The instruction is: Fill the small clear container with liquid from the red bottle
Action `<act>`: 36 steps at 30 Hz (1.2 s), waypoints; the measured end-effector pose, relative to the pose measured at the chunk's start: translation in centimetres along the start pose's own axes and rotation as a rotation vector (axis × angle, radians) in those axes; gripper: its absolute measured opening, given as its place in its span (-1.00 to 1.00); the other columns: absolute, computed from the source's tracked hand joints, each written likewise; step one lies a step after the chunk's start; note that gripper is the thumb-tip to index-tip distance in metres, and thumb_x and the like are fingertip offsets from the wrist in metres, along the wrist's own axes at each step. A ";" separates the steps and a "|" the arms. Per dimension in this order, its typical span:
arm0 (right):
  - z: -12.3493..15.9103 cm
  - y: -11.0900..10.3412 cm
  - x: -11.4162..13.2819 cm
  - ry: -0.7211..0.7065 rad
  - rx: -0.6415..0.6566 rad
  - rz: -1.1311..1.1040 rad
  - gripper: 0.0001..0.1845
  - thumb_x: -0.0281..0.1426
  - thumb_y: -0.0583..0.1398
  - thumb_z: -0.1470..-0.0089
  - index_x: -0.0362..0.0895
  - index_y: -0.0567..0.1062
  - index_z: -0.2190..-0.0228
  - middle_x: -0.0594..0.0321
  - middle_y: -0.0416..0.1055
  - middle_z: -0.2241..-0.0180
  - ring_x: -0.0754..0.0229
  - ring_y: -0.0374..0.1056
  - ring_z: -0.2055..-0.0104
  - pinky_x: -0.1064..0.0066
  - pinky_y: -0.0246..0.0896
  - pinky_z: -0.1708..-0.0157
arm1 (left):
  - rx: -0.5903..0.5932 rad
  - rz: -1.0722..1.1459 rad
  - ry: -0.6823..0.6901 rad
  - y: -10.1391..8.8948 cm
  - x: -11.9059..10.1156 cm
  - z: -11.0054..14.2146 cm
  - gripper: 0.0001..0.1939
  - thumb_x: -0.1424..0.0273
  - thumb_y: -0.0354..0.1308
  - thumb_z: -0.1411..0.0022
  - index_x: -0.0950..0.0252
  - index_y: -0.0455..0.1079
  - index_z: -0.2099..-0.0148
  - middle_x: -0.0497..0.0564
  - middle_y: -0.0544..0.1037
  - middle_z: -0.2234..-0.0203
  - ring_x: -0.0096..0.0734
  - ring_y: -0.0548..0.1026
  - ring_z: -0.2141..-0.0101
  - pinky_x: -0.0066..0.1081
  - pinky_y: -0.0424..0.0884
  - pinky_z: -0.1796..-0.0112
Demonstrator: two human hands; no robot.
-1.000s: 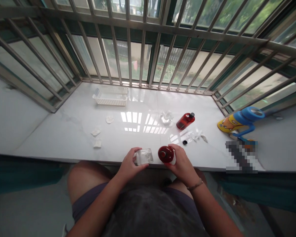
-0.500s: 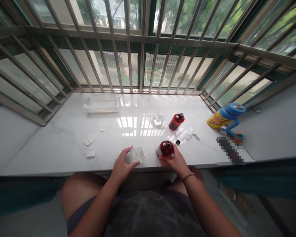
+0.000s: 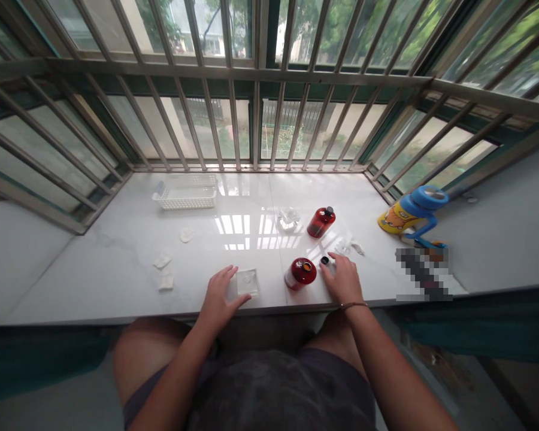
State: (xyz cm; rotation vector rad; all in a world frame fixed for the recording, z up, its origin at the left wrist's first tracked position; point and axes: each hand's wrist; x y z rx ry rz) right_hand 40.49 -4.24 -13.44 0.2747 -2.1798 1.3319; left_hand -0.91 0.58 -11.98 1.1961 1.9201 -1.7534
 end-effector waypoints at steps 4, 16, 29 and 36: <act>-1.2 0.4 0.1 0.011 0.029 0.015 -0.62 -0.19 0.25 -0.24 -0.14 0.56 0.00 -0.05 0.58 0.07 -0.18 0.44 -0.04 -0.22 0.30 -0.17 | -0.109 -0.051 0.101 -0.6 -2.0 0.2 -0.03 0.04 0.51 -0.17 0.15 0.17 -0.47 0.28 0.39 -0.36 0.23 0.35 -0.35 0.24 0.28 -0.34; -0.8 -6.8 9.2 -0.176 0.143 -0.171 -0.60 -0.26 0.29 -0.26 -0.05 0.47 -0.10 0.08 0.60 -0.01 -0.02 0.59 0.02 0.06 0.55 -0.05 | 0.258 -0.070 0.488 2.0 -11.3 -2.5 -0.20 0.06 0.42 -0.30 0.05 0.24 -0.47 0.17 0.26 -0.48 0.17 0.20 -0.46 0.15 0.28 -0.38; -1.6 -9.0 12.4 -0.432 0.282 0.040 -0.86 -0.39 0.22 -0.32 -0.03 0.52 0.09 0.08 0.59 0.13 -0.10 0.53 0.05 0.03 0.49 0.01 | 0.334 -0.075 0.471 5.2 -12.4 -3.6 -0.01 0.27 0.51 -0.21 -0.09 0.10 -0.54 0.10 0.09 -0.55 0.22 0.12 -0.49 0.26 0.22 -0.40; -1.8 -9.0 13.1 -0.376 0.344 0.073 -0.71 -0.44 0.22 -0.26 -0.04 0.46 -0.02 0.10 0.60 0.10 -0.06 0.57 0.09 0.10 0.51 0.09 | 0.342 -0.108 0.453 5.6 -12.3 -3.4 0.00 0.38 0.50 -0.21 -0.10 0.09 -0.54 0.07 0.05 -0.57 0.23 0.11 -0.49 0.31 0.19 -0.40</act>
Point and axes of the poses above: each hand's wrist, its own z-axis away from the middle knuckle, its own y-axis out of the palm, x = y × z
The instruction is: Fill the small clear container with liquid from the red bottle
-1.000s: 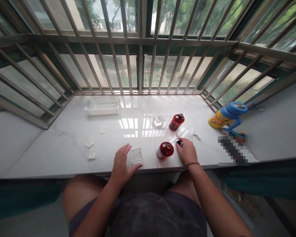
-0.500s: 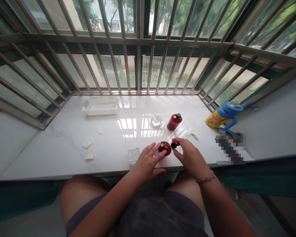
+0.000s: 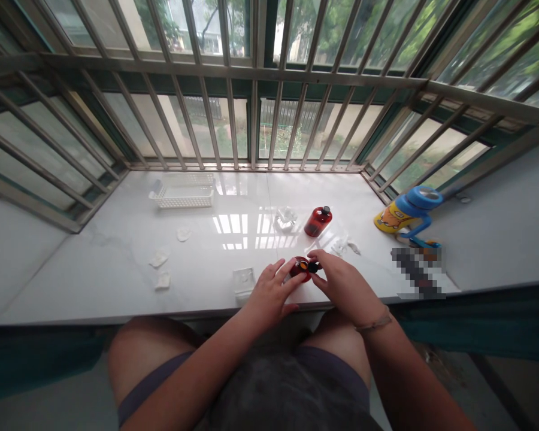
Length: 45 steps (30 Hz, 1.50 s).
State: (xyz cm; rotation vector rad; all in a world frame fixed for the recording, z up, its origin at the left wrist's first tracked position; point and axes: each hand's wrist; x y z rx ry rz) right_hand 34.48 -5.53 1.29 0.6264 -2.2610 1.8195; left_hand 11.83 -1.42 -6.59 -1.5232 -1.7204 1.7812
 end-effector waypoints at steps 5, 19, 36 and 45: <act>-0.5 0.2 0.0 0.029 -0.014 -0.058 -0.55 -0.39 0.27 -0.24 -0.02 0.41 -0.15 0.11 0.63 0.09 -0.06 0.59 0.06 0.11 0.51 0.08 | 0.005 -0.014 -0.002 0.5 0.2 0.1 -0.01 0.40 0.45 -0.25 -0.14 0.04 -0.56 0.05 0.01 -0.58 0.21 0.10 -0.50 0.31 0.18 -0.40; 0.1 0.6 0.4 0.023 -0.037 -0.109 -0.48 -0.24 0.24 -0.35 0.00 0.33 -0.27 0.08 0.56 -0.07 -0.09 0.50 -0.11 0.02 0.44 -0.13 | 0.016 -0.029 0.001 0.3 0.1 0.1 -0.02 0.47 0.43 -0.22 -0.09 0.08 -0.54 0.09 0.01 -0.58 0.22 0.11 -0.50 0.31 0.16 -0.40; 0.5 0.7 1.3 0.198 -0.151 -0.122 -0.40 -0.19 0.07 -0.45 -0.15 0.16 -0.37 0.04 0.51 0.11 -0.07 0.47 0.03 -0.02 0.42 -0.11 | 0.041 -0.090 -0.019 0.3 -0.1 0.2 -0.04 0.46 0.42 -0.25 -0.09 0.08 -0.54 0.06 0.00 -0.58 0.18 0.12 -0.49 0.28 0.16 -0.42; 0.5 1.2 0.9 0.068 -0.044 -0.160 -0.31 -0.32 0.20 -0.34 -0.03 0.11 -0.39 0.04 0.53 -0.07 -0.08 0.47 -0.08 -0.04 0.42 -0.14 | 0.041 -0.107 -0.011 0.5 -0.1 0.2 -0.01 0.46 0.43 -0.24 -0.04 0.05 -0.56 0.10 -0.03 -0.59 0.19 0.11 -0.50 0.29 0.18 -0.40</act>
Point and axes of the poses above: each hand's wrist, its own z-axis away from the middle knuckle, its own y-axis out of the palm, x = y × z
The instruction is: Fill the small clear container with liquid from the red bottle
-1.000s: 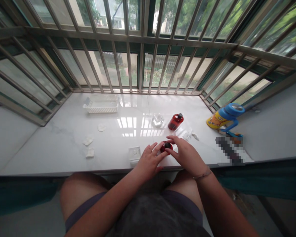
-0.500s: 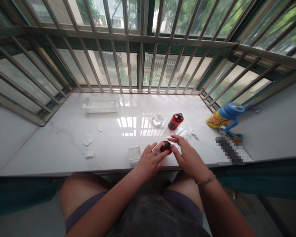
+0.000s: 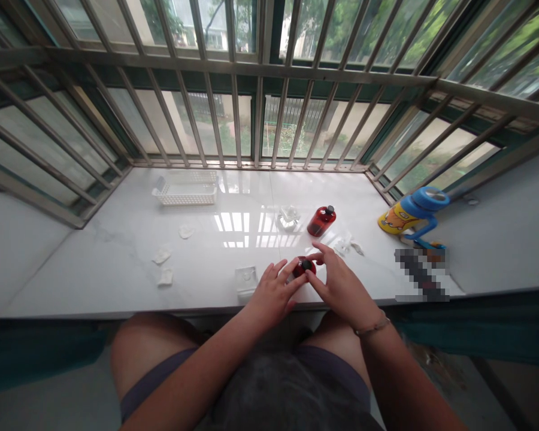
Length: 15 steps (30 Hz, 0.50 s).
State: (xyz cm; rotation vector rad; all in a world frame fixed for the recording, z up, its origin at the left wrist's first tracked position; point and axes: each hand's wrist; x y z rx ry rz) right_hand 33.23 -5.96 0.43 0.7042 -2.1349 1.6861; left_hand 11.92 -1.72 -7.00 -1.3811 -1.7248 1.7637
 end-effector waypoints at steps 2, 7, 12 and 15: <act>-0.3 0.0 -0.2 -0.012 0.022 0.023 -0.34 -0.36 0.20 -0.32 -0.02 0.15 -0.37 0.06 0.55 -0.05 -0.07 0.47 -0.06 -0.03 0.43 -0.13 | -0.003 -0.013 0.004 0.1 0.0 0.0 0.00 0.46 0.43 -0.24 -0.05 0.04 -0.56 0.09 -0.03 -0.59 0.20 0.12 -0.49 0.29 0.19 -0.40; -1.3 -0.2 -0.2 -0.038 0.054 0.158 -0.37 -0.38 0.22 -0.32 -0.09 0.21 -0.34 0.07 0.57 0.10 -0.11 0.48 0.07 0.01 0.46 0.00 | -0.004 -0.068 0.003 0.2 -0.3 0.2 0.01 0.47 0.42 -0.24 -0.07 0.01 -0.57 0.08 -0.02 -0.59 0.19 0.14 -0.48 0.27 0.21 -0.39; -1.6 -0.3 0.5 -0.054 0.024 0.296 -0.31 -0.27 0.28 -0.31 -0.19 0.23 -0.34 0.01 0.56 0.12 -0.18 0.46 0.09 -0.04 0.45 0.03 | 0.012 -0.113 0.000 0.1 -0.9 0.3 -0.06 0.44 0.42 -0.26 0.03 0.08 -0.55 0.11 -0.06 -0.59 0.17 0.14 -0.48 0.26 0.21 -0.39; -1.3 -0.4 0.9 -0.081 0.043 0.225 -0.30 -0.33 0.25 -0.31 -0.12 0.18 -0.37 0.00 0.55 0.00 -0.16 0.45 0.00 -0.02 0.44 -0.04 | 0.015 -0.120 0.002 0.2 -1.0 0.3 -0.09 0.44 0.42 -0.25 0.04 0.11 -0.53 0.11 -0.06 -0.59 0.17 0.15 -0.48 0.26 0.21 -0.40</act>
Point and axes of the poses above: each hand's wrist, its own z-axis away from the middle knuckle, its own y-axis out of the palm, x = y × z
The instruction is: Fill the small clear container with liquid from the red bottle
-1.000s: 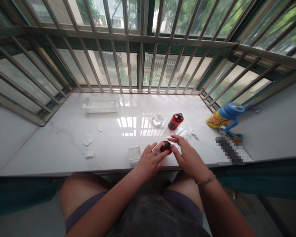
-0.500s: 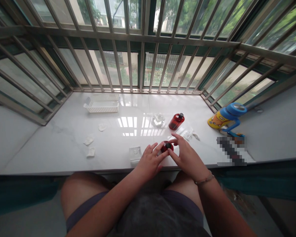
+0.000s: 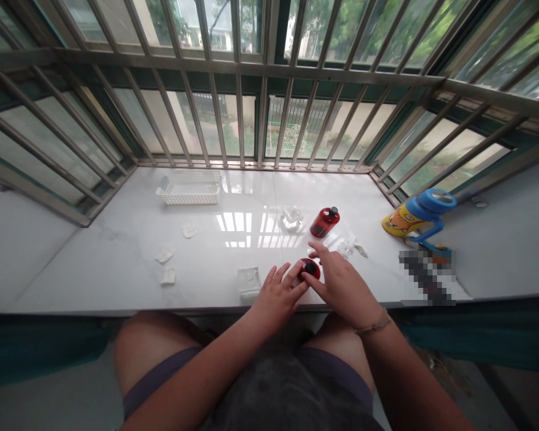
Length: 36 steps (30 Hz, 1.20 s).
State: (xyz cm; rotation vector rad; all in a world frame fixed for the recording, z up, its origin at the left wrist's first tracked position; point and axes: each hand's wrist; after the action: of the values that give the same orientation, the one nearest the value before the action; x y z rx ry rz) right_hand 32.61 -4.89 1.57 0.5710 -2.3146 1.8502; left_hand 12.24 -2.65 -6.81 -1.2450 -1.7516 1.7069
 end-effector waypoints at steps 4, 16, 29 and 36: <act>0.1 -0.1 0.3 0.018 0.033 0.037 -0.37 -0.39 0.20 -0.33 -0.11 0.20 -0.36 0.05 0.57 0.11 -0.15 0.46 0.06 -0.01 0.44 0.01 | 0.005 -0.004 -0.003 0.1 -0.1 0.0 -0.06 0.45 0.41 -0.25 0.02 0.08 -0.55 0.11 -0.08 -0.60 0.18 0.14 -0.48 0.26 0.22 -0.40; 0.4 -0.4 0.3 0.038 0.057 0.106 -0.42 -0.46 0.22 -0.29 -0.09 0.25 -0.29 0.08 0.60 0.11 -0.12 0.49 0.10 0.08 0.40 0.08 | 0.018 -0.031 -0.003 0.1 -0.5 -0.1 -0.02 0.42 0.42 -0.27 0.00 0.02 -0.57 0.12 -0.08 -0.60 0.19 0.17 -0.47 0.25 0.23 -0.39; 0.2 0.6 2.0 0.122 -0.011 0.255 -0.71 -0.46 0.22 -0.31 -0.04 0.32 -0.02 0.13 0.55 0.28 -0.08 0.46 0.23 0.18 0.22 0.27 | -0.036 -0.050 -0.015 1.2 -0.8 -0.2 -0.20 0.45 0.28 -0.35 0.05 0.11 -0.53 0.15 0.00 -0.58 0.17 0.24 -0.44 0.25 0.30 -0.35; 0.7 0.7 1.2 0.142 -0.046 0.192 -0.74 -0.46 0.22 -0.32 -0.06 0.35 -0.01 0.08 0.54 0.19 -0.10 0.42 0.16 0.14 0.28 0.17 | -0.037 0.004 0.098 0.7 -0.2 0.9 0.05 0.43 0.43 -0.25 -0.08 -0.06 -0.59 0.20 -0.26 -0.61 0.24 0.03 -0.52 0.21 0.23 -0.40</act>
State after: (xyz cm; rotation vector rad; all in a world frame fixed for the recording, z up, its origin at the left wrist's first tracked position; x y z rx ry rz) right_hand 31.36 -5.74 1.19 0.2099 -2.3817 1.8429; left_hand 11.83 -3.49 -7.52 -1.3261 -1.7321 1.5940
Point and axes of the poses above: each hand's wrist, its own z-axis away from the middle knuckle, its own y-axis out of the palm, x = y × z
